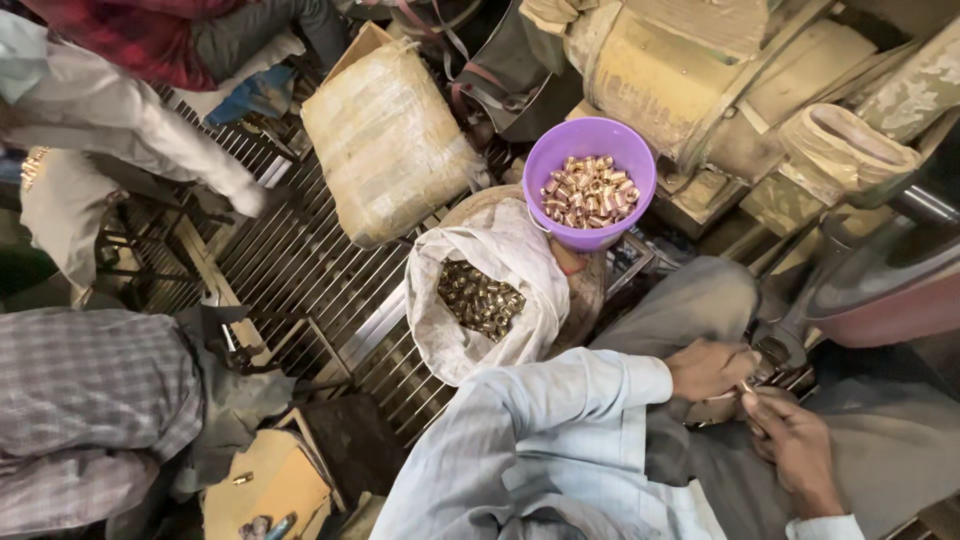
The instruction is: The person sits on a metal grate floor and repeatedly picks up brass-colored metal parts from a white sack. They press each part against a vertical belt sander to polish it, then place the finished part into a purple bucket. The process is repeated continuously.
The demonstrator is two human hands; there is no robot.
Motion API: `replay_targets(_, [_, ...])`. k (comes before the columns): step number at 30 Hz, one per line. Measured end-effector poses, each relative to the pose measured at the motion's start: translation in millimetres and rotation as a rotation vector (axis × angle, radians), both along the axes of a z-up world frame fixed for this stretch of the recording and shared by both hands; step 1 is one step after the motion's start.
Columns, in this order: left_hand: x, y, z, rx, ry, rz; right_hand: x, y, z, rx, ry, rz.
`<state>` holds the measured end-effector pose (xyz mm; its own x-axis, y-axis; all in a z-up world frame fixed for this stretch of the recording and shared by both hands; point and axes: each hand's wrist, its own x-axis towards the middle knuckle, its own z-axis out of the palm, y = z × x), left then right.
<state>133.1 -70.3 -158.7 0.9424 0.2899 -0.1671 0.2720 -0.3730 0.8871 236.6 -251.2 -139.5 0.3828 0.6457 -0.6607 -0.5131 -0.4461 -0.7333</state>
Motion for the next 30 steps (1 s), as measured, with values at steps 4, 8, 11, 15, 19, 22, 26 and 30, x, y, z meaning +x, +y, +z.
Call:
replay_targets(4, [-10.8, 1.5, 13.4, -0.233, 0.153, 0.034, -1.3, -24.0, -3.6, -0.010, -0.078, 0.051])
replay_targets(8, [-23.4, 12.3, 26.3, -0.259, 0.067, -0.012, -1.4, -46.9, -8.3, -0.032, -0.073, 0.026])
replay_targets(11, [-32.9, 18.9, 35.1, -0.239, -0.042, -0.099, 1.2, -56.5, -17.1, -0.034, 0.000, 0.029])
replay_targets(15, [-47.4, 14.9, 46.2, -0.411, -0.071, -0.196, 4.9, -60.5, -28.1, -0.009, 0.037, 0.081])
replay_targets(19, [-57.3, 18.6, 58.2, -0.535, -0.173, -0.336, 0.8, -54.1, -22.9, 0.101, -0.076, 0.166])
replay_targets(22, [-62.1, 24.8, 67.6, -0.772, -0.130, -0.466, -5.4, -43.6, 10.8, -0.034, 0.160, 0.151])
replay_targets(26, [-72.0, 22.6, 78.3, -0.322, -0.156, -0.418, -32.2, -46.8, 77.5, 0.072, -0.101, 0.273])
replay_targets(30, [-74.3, 36.8, 101.4, -0.426, -0.271, -0.518, -47.3, -26.9, 126.7, 0.146, -0.046, 0.230])
